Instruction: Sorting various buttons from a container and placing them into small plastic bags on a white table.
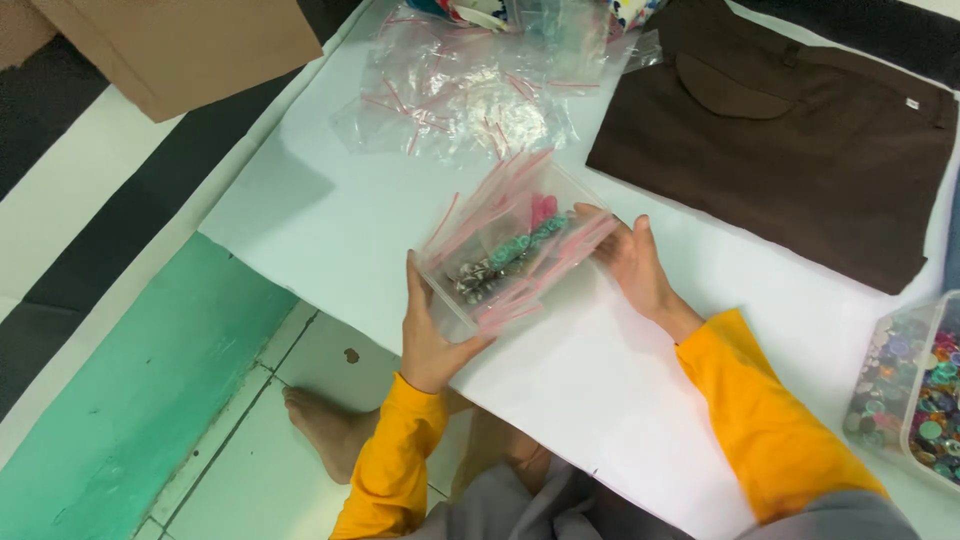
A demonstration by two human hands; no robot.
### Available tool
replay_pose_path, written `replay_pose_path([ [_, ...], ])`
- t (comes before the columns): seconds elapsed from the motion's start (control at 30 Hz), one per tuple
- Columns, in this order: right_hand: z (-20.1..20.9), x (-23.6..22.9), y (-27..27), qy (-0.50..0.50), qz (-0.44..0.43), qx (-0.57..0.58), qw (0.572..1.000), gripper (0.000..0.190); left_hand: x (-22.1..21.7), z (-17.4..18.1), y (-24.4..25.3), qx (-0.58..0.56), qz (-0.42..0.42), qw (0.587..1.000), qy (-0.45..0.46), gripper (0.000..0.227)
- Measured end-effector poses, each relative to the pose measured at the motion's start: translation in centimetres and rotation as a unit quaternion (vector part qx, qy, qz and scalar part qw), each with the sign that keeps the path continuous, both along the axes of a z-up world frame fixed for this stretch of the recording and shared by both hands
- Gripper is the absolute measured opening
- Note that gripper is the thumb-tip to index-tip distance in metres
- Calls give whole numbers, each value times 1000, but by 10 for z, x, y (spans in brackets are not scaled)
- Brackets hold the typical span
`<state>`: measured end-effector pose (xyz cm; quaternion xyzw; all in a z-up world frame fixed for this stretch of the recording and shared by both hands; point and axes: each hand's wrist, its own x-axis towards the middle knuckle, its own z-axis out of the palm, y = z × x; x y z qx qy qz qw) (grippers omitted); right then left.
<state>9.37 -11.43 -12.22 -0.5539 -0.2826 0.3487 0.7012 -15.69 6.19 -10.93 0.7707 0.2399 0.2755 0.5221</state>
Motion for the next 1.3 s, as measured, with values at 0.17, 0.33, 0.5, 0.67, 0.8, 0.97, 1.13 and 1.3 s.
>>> replay_pose_path([
  [0.17,-4,7,62,-63,59,-6,996,98,-7,2,36,22,40,999,-14,148],
  [0.33,4,13,103,-82,89,-19,992,101,-3,-15,53,5,81,995,-53,145],
  [0.5,6,20,125,-89,76,-41,992,101,0,-3,48,-6,110,993,-48,142],
  [0.67,9,19,123,-110,89,-36,989,97,1,-6,44,13,122,992,-20,144],
  [0.8,6,16,118,-135,65,-33,988,90,1,10,21,80,135,984,89,125],
  [0.97,7,7,106,-151,0,-13,988,72,3,-16,-37,326,163,881,302,101],
  [1.13,18,-11,74,-239,-64,-44,968,33,21,-20,-81,404,100,848,330,79],
  [1.3,24,-20,28,-381,-84,-116,914,20,76,-39,-60,439,-94,879,163,69],
])
